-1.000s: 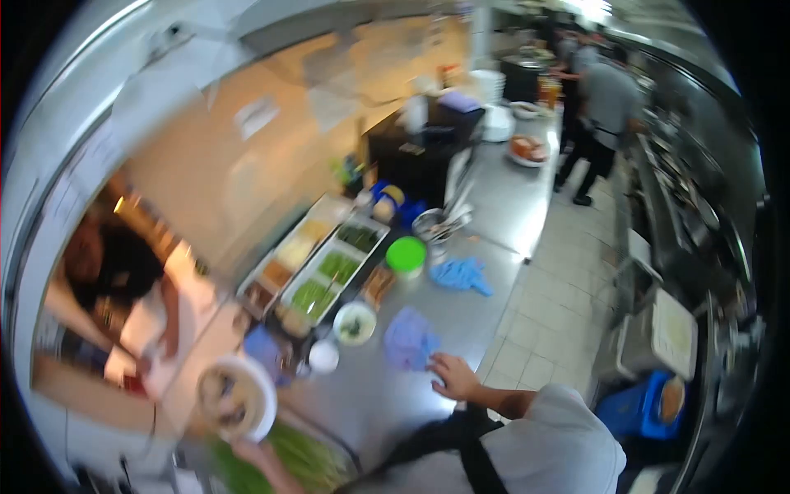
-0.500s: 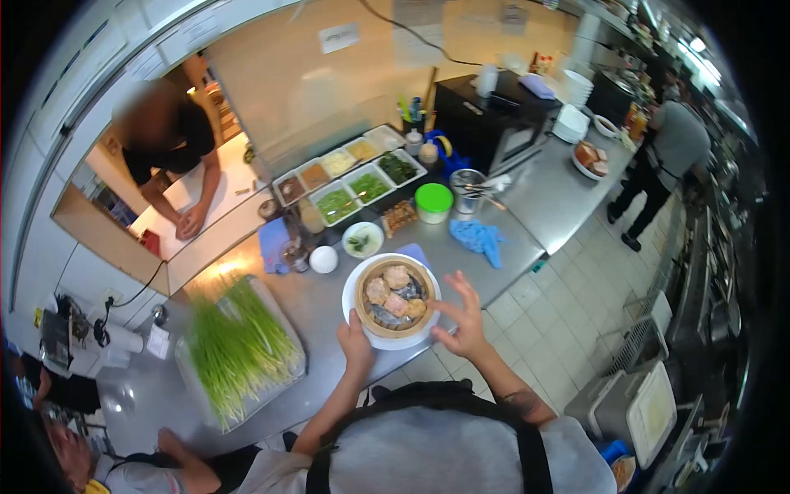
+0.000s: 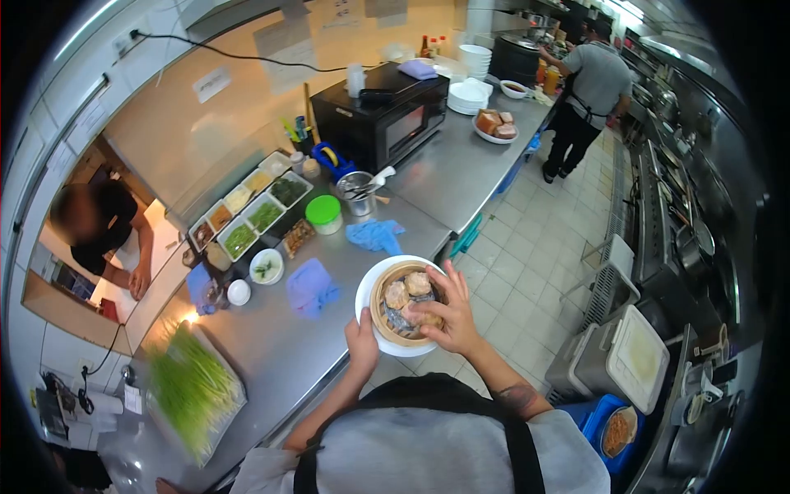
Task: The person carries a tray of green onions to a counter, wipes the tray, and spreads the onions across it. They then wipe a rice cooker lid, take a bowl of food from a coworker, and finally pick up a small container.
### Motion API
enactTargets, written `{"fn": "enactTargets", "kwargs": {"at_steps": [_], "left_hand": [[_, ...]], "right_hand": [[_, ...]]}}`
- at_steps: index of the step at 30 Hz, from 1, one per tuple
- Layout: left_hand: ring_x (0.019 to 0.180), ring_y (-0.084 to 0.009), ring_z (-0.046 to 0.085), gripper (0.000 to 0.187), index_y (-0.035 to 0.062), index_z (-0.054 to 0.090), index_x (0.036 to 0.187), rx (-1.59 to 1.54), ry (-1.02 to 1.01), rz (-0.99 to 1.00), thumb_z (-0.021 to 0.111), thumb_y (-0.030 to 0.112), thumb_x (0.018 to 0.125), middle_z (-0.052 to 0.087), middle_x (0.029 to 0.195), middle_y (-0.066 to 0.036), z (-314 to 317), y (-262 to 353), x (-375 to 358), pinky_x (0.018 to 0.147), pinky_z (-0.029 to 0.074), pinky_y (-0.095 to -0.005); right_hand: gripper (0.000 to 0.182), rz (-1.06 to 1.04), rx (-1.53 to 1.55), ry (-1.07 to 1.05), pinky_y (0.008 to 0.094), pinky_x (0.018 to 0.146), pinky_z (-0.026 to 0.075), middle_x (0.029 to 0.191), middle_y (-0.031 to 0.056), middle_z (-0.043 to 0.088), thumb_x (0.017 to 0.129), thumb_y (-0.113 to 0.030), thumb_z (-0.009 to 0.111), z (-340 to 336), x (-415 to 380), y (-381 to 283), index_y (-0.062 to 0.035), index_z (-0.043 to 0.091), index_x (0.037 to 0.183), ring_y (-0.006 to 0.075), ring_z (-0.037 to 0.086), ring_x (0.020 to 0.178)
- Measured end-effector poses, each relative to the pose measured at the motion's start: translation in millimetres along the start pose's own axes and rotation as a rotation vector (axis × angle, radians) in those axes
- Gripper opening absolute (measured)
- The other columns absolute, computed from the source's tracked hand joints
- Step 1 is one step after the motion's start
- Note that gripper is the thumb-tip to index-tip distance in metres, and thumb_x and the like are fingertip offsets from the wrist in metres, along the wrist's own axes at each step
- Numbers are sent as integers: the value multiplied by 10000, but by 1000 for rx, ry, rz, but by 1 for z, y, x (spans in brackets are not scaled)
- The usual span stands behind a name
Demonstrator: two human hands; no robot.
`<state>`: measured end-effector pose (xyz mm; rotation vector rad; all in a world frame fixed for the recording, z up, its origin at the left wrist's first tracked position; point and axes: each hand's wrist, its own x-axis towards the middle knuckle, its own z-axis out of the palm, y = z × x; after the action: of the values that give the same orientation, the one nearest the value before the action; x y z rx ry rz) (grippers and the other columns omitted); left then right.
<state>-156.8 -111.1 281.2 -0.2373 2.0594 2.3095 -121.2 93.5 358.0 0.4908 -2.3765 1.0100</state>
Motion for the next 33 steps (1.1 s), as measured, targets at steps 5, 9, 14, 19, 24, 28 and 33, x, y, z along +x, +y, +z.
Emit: {"fn": "enactTargets", "kwargs": {"at_steps": [5, 9, 14, 19, 24, 28, 33], "left_hand": [[790, -147, 581, 387, -87, 632, 1038, -38, -50, 20, 461, 260, 1019, 670, 894, -112, 58, -26, 9, 730, 468, -330], [825, -155, 593, 379, -80, 633, 1056, 4, -66, 21, 451, 250, 1019, 675, 914, -112, 102, -39, 9, 763, 469, -337], [816, -155, 603, 376, -77, 633, 1063, 59, -158, 67, 429, 236, 1024, 677, 915, -107, 160, -27, 15, 764, 474, -342], [798, -113, 599, 364, -67, 614, 1073, -62, -232, -10, 407, 230, 1039, 663, 938, -81, 221, -21, 37, 739, 493, -291], [806, -106, 602, 367, -52, 619, 1051, -37, -266, 27, 411, 250, 1039, 662, 935, -73, 285, -56, 92, 744, 498, -283], [800, -97, 594, 372, -41, 628, 1021, -36, -263, -23, 426, 271, 1036, 659, 912, -64, 347, -68, 141, 732, 491, -274], [769, -89, 578, 385, -44, 636, 969, -43, -305, -29, 447, 287, 1028, 652, 860, -52, 432, -46, 195, 699, 476, -267]], "right_hand": [[429, -13, 40, 83, 612, 1105, 130, 1469, 172, 389, 802, -567, 625, -42, -15, 38, -231, 731, 1048, 449, 237, 1405], [463, 22, 132, 205, 552, 1119, 190, 1462, 216, 375, 837, -536, 596, -81, -27, 57, -170, 715, 1095, 448, 268, 1391], [540, 231, 141, 406, 509, 1099, 260, 1470, 203, 359, 880, -514, 536, -120, -54, 100, -94, 633, 1206, 394, 311, 1379], [607, 574, 349, 634, 458, 1051, 326, 1458, 134, 382, 922, -538, 458, -140, -71, 147, -85, 493, 1325, 295, 365, 1351], [631, 754, 495, 804, 414, 989, 365, 1438, 74, 408, 938, -570, 429, -160, -81, 229, -105, 420, 1365, 238, 399, 1317], [573, 881, 434, 899, 411, 969, 384, 1388, 68, 441, 940, -516, 451, -187, -76, 287, -107, 448, 1341, 233, 433, 1279], [507, 1089, 433, 986, 420, 945, 390, 1383, 42, 457, 947, -491, 460, -219, -82, 357, -129, 471, 1302, 245, 452, 1248]]}}
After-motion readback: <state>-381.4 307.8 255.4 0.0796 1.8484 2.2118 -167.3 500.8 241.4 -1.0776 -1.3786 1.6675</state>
